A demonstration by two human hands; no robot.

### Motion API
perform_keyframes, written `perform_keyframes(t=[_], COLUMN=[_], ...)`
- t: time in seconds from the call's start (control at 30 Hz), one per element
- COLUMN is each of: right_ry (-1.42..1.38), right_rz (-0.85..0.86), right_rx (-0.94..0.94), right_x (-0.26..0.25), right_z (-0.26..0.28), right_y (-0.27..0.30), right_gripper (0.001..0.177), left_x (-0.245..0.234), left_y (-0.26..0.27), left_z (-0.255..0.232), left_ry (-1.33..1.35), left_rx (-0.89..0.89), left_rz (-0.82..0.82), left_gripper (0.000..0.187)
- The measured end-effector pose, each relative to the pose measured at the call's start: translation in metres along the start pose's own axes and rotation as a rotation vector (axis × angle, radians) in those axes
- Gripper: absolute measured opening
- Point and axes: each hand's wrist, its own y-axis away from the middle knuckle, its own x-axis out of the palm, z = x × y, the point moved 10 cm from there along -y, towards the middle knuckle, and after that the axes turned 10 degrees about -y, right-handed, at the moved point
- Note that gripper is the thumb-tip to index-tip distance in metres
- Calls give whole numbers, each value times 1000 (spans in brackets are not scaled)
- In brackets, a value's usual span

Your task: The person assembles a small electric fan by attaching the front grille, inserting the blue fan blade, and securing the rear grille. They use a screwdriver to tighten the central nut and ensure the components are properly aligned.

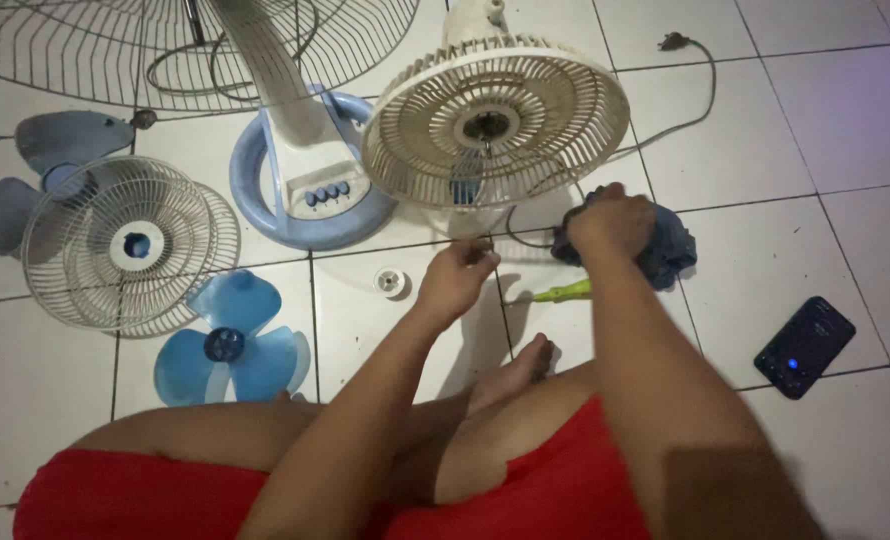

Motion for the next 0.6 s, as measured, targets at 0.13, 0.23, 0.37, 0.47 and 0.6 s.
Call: perform_keyframes(t=[0.13,0.23,0.37,0.47,0.6], right_ry=[162,194,181,316,17], right_rz=[337,441,429,595,165], right_rx=[-62,-4,7,-87,-55], right_x=[7,13,34,61,43], right_z=[-19,-46,-75,-86,-83], right_y=[-7,-21,-48,-68,-112], right_gripper=[68,76,42,36,31], left_x=[-4,-1,17,40,73], left_y=[15,19,15,8,1], left_z=[14,22,11,0,-32], left_ry=[16,10,-62,-146,-372], left_rx=[-27,-85,-45,-16,235], left_rz=[20,29,71,148,197], left_gripper=[43,44,42,40,35])
